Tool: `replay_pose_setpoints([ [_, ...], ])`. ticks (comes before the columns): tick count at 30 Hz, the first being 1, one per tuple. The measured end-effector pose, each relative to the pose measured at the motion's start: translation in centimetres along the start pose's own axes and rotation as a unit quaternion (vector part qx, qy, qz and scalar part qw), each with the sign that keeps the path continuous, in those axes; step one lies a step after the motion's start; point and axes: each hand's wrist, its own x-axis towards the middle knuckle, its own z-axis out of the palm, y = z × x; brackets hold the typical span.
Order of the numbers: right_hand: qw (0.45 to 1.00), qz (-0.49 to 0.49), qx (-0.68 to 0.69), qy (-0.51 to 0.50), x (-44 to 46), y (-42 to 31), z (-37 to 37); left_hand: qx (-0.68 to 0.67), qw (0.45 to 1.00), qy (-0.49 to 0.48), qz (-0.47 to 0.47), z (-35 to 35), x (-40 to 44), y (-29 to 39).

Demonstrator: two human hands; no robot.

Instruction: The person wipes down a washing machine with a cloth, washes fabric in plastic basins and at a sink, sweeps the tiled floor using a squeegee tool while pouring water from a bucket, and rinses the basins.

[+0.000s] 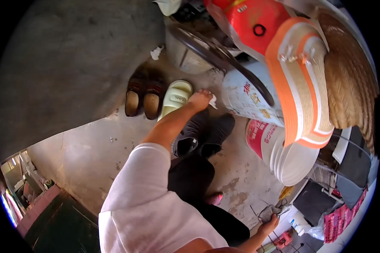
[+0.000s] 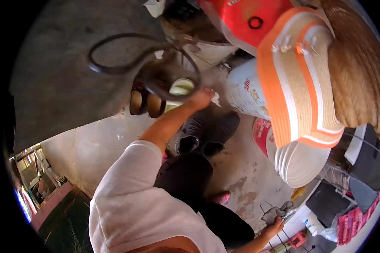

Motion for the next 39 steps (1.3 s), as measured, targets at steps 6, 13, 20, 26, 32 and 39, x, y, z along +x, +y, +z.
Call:
replay_pose_setpoints([
  [6,1.000,-0.003,-0.005,-0.022,0.5,0.1,2.5,-0.127,0.929,0.291,-0.189,-7.5,-3.4,-11.4],
  [13,0.999,-0.003,-0.013,-0.051,-1.1,-1.5,4.3,0.056,0.920,0.176,-0.346,-4.4,-1.2,-22.4],
  [20,0.997,-0.039,-0.027,-0.058,-1.6,-2.3,4.0,-0.040,0.914,0.048,-0.401,-7.5,-1.2,-20.3],
  [26,0.996,-0.034,-0.020,-0.078,-0.7,-1.4,5.5,-0.512,0.643,0.538,-0.185,-21.1,-4.5,-10.4],
  [32,0.992,-0.027,0.046,-0.117,0.9,-1.6,8.1,-0.033,0.747,0.661,-0.066,-37.1,-0.8,-4.7],
  [39,0.968,-0.042,0.159,-0.189,4.3,-0.4,8.4,-0.225,0.963,0.134,0.058,-41.2,2.3,-5.1],
])
